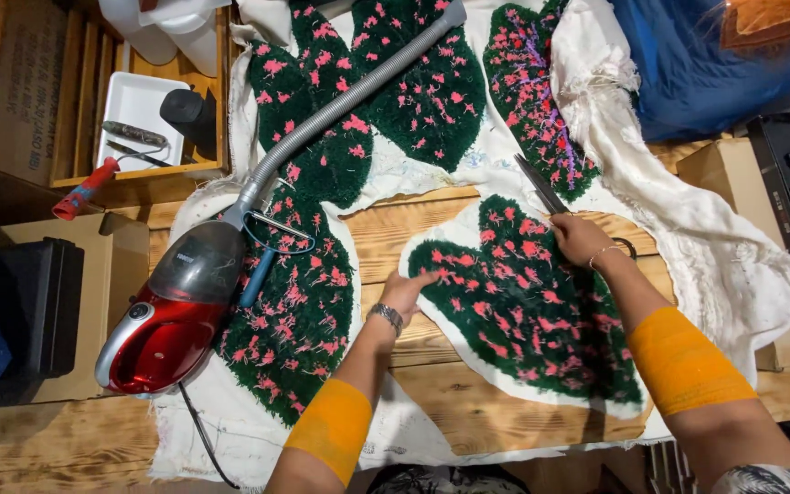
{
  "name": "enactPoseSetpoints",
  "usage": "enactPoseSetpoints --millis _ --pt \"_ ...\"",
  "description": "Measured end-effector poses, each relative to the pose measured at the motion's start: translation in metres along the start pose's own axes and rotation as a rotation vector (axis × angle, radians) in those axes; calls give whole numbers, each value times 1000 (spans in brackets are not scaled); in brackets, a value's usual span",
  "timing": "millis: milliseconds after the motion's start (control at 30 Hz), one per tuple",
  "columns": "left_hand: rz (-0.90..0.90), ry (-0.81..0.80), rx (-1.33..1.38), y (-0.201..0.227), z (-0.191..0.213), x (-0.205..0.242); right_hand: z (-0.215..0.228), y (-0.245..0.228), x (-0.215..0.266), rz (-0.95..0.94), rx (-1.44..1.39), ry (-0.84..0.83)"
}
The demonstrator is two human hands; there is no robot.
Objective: Cut out rug pieces from a larger tufted backing and trim the edges.
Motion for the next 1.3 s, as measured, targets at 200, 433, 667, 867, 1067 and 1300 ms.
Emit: enactPoseSetpoints --millis 200,433,667,867,1067,1300 --pt "16 -231 47 -78 27 12 2 -18 2 133 89 -145" --pt "-378 287 -515 -59 67 -31 -10 -141 43 370 -129 207" --pt "-449 450 -972 -4 30 13 -72 -189 33 481 -260 -77" --pt "-688 228 -1039 -8 3 28 -91 -174 13 284 -406 -150" --pt "-587 197 -1088 -16 2 30 -84 -164 13 203 -483 -218" --pt "-558 141 -1141 -12 4 24 -85 -194 24 321 -229 -156"
Point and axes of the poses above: each hand's wrist, its own x-axis away from the middle knuckle, its own z-axis out of the back of the hand, y = z × x, the point moved 4 cm from there along -x, towards the middle knuckle
